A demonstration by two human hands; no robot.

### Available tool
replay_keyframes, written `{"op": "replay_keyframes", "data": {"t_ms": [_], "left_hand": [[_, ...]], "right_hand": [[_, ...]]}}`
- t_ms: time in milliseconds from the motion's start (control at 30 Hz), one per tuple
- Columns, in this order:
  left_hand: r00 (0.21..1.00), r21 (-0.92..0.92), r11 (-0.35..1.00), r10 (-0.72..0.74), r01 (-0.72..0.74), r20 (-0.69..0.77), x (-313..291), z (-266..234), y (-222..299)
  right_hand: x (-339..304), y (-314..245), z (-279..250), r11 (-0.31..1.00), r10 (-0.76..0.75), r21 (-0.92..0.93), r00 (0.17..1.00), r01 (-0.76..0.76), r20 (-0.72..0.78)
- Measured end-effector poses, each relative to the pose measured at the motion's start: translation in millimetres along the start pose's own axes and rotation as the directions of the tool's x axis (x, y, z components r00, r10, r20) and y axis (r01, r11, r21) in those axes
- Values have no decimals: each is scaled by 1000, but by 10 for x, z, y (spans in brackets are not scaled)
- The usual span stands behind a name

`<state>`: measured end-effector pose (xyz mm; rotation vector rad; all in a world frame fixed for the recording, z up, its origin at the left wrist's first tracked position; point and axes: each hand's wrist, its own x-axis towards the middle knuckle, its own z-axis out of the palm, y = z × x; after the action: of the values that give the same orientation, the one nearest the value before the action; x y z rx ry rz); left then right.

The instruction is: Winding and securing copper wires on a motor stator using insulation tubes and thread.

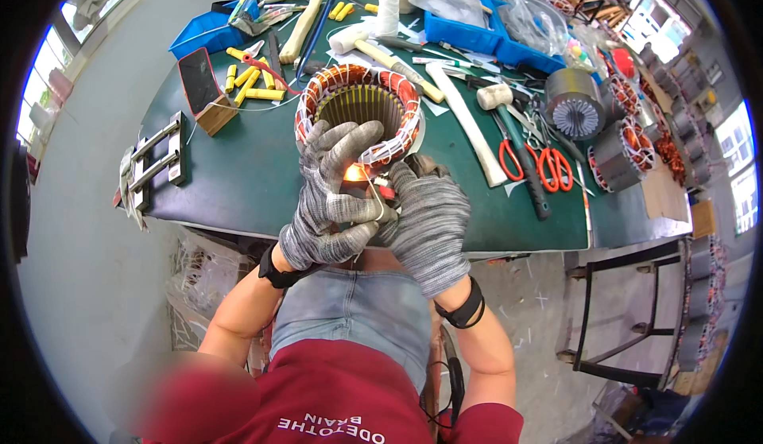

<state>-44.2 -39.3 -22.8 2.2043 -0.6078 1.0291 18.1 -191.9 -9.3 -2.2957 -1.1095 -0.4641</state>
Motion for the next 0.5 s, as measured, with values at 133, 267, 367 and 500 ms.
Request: {"op": "replay_keyframes", "data": {"t_ms": [133,267,367,500], "left_hand": [[999,-67,998,1,1,41,-12,-64,0],[999,-45,999,18,-17,30,-45,-34,13],[998,60,997,-49,46,45,3,12,65],[998,41,999,-38,36,50,-14,-10,39]], "right_hand": [[-18,-11,7,999,2,-43,1000,-3,-30],[-8,-7,7,999,3,-46,1000,-5,-30],[1,61,21,999,-31,-16,999,31,-24],[-18,90,73,998,-48,32,995,51,-83]]}}
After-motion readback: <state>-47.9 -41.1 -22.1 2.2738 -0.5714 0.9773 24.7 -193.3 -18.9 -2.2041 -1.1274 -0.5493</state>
